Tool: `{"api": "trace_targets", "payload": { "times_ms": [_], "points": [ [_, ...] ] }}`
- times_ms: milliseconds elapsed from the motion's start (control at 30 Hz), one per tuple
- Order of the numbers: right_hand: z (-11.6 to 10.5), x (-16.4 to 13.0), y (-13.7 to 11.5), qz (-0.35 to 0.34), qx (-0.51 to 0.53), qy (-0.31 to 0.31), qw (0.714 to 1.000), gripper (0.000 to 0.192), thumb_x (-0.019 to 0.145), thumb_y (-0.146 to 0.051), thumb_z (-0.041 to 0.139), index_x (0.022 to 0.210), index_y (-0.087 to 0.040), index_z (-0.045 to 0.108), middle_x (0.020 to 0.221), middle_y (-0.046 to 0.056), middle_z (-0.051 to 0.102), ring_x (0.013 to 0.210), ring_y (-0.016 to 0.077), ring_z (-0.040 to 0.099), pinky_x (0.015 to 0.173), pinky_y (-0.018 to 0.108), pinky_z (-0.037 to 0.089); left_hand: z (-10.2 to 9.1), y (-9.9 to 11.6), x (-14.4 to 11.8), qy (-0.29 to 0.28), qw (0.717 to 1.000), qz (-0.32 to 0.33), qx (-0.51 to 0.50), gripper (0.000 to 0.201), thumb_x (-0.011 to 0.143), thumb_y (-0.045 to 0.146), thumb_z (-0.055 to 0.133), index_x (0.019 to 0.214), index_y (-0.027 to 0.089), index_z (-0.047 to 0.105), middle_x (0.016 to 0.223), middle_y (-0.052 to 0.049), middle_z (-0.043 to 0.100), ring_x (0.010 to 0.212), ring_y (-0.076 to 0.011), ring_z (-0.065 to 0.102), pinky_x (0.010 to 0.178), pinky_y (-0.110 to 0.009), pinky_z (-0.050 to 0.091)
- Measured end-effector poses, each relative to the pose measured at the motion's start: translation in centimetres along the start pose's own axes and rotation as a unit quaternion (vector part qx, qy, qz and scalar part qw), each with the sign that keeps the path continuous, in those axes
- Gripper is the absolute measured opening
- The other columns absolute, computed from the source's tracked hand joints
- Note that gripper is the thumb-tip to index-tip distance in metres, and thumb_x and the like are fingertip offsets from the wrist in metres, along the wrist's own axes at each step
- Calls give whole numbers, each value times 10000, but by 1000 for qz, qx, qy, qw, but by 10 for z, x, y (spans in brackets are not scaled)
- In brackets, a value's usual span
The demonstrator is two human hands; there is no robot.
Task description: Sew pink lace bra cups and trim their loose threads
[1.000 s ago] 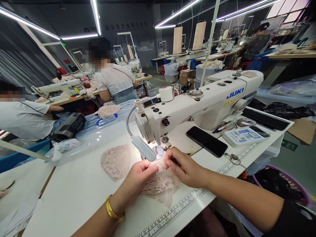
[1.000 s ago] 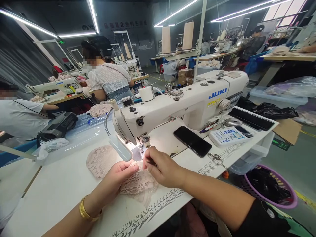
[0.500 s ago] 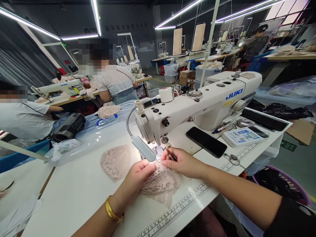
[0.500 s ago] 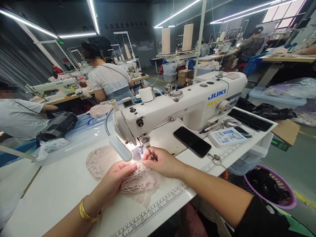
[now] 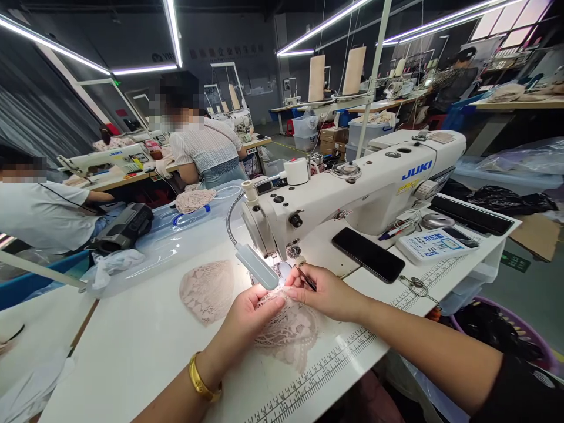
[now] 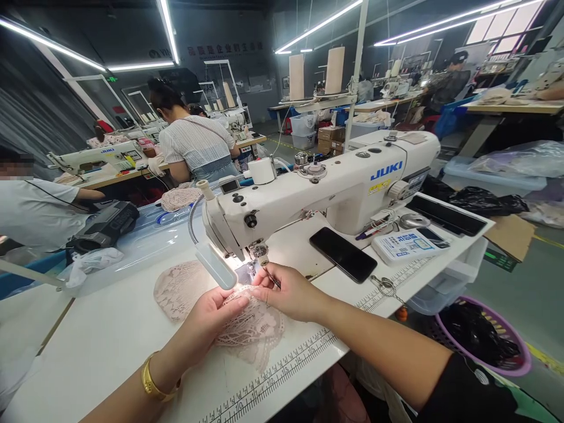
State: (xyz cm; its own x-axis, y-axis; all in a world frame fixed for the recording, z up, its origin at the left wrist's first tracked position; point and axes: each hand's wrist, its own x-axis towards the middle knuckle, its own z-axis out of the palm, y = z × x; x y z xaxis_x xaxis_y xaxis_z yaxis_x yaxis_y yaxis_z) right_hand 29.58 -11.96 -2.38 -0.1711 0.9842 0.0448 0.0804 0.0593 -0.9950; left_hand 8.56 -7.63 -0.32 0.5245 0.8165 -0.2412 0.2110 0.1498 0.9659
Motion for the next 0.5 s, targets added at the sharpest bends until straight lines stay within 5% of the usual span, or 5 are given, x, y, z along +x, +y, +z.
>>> {"api": "trace_targets", "payload": {
  "times_ms": [500],
  "points": [
    [0, 3, 4, -3, 9, 49, 999, 188, 850, -331, 711, 957, -200, 627, 910, -3, 582, 843, 162, 543, 825, 315, 455, 1, 2, 1, -29, 998, -47, 16, 437, 748, 573, 798, 796, 156, 674, 699, -4, 601, 640, -150, 516, 604, -273, 413]
  ]
}}
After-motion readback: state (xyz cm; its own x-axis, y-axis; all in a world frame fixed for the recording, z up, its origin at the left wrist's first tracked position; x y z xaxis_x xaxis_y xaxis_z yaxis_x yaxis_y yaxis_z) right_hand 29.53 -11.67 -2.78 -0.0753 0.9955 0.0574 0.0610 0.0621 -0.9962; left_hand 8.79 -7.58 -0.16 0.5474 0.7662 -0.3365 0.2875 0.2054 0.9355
